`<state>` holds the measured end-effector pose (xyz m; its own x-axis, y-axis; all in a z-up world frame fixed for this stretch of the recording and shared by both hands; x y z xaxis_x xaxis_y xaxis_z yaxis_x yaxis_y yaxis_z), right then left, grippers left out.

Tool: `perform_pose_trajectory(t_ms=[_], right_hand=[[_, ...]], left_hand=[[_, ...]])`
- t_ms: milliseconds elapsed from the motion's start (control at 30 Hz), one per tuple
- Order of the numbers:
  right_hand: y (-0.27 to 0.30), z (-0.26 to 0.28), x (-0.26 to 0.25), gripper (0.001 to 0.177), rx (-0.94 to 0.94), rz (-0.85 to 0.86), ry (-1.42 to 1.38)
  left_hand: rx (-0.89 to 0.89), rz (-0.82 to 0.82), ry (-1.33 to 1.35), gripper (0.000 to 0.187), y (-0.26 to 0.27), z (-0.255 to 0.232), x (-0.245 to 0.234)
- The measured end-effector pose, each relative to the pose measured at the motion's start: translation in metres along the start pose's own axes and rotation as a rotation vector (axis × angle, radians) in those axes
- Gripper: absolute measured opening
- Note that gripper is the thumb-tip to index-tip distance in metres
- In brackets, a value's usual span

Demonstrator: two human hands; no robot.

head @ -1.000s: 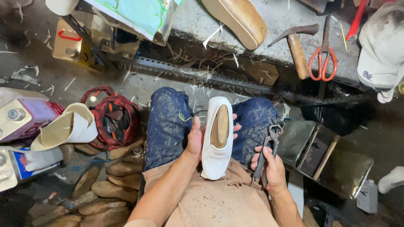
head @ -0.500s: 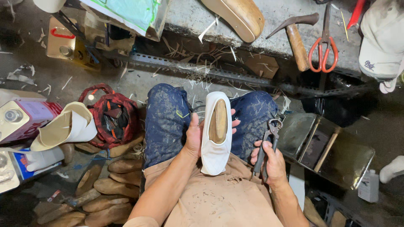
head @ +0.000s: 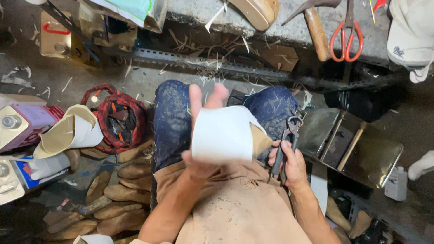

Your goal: The person holds a white shoe on their lap and uses pliers to pull and trim material along the shoe's edge. They repeatedly rotate the shoe to access different sections, then use a hammer to tap the edge, continuing to adjust and trim the shoe throughout the clip.

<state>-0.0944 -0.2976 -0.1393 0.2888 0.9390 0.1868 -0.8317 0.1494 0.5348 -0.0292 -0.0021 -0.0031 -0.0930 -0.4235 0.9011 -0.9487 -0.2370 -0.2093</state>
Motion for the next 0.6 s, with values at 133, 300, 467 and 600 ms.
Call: perform_pose_trajectory(t_ms=[133,300,467,600], right_hand=[[-0.003,0.000,0.000,0.035,0.004,0.012,-0.016],[-0.001,-0.002,0.001,0.035,0.028,0.026,0.000],[-0.003,0.002,0.003,0.036,0.011,0.029,0.011],[-0.003,-0.003,-0.003,0.037,0.011,0.014,0.001]], left_hand=[[-0.368,-0.058,0.159,0.088,0.011,-0.014,-0.025],[-0.576,-0.104,0.296,0.103,0.051,0.014,-0.050],[-0.762,-0.042,0.734,0.115,0.066,0.036,-0.044],[-0.781,-0.137,0.828,0.107,0.075,0.050,-0.062]])
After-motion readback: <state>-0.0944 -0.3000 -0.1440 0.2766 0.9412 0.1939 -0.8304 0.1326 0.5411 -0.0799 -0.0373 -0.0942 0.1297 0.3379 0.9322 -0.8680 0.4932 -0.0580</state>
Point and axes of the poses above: each hand's wrist, its own y-axis away from the middle knuckle, its own x-axis out of the palm, z = x × y, the point moved 4 cm from there along -y, towards the middle knuckle, and after that the axes turned 9 degrees about -y, right-handed, at the moved point
